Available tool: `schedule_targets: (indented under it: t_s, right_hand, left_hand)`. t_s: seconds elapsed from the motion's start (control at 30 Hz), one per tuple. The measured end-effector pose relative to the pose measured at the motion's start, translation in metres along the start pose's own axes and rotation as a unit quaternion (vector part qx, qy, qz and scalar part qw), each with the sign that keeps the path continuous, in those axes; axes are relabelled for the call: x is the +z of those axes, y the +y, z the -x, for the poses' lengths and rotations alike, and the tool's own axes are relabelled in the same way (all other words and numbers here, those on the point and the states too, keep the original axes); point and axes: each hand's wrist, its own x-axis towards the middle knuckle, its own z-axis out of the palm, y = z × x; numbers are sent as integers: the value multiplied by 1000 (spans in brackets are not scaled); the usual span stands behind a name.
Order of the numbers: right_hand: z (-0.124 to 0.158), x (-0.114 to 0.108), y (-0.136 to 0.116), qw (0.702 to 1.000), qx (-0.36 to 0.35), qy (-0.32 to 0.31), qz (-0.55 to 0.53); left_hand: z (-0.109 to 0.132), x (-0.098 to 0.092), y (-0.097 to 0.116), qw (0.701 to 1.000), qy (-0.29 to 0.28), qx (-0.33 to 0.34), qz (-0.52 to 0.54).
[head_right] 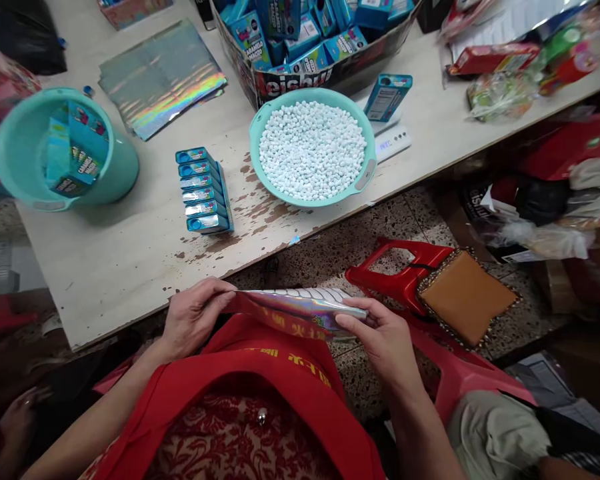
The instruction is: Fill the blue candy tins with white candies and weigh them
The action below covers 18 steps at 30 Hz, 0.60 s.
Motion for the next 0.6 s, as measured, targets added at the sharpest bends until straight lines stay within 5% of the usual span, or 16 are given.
schedule_targets:
  t_s: [0.1, 0.2, 0.3, 0.43, 0.6]
  right_hand:
    - [-25, 5, 5, 987, -95, 33, 127]
    - [-41, 34, -1, 919, -283, 104, 255]
    - [-47, 87, -14, 849, -423, -9, 318]
    - [-57, 138, -20, 801, -449, -127, 376]
    - [-91, 127, -9, 783, -443, -130, 417]
  left_hand:
    - [-4, 7, -15, 1000, 0, -10, -15]
    - [-10, 16, -29, 999, -9, -4, -34]
    - [-14, 27, -36, 996, -36, 27, -76]
    - [-16, 25, -43, 991, -43, 31, -120]
    - [-15, -5, -68, 993, 9, -30, -111]
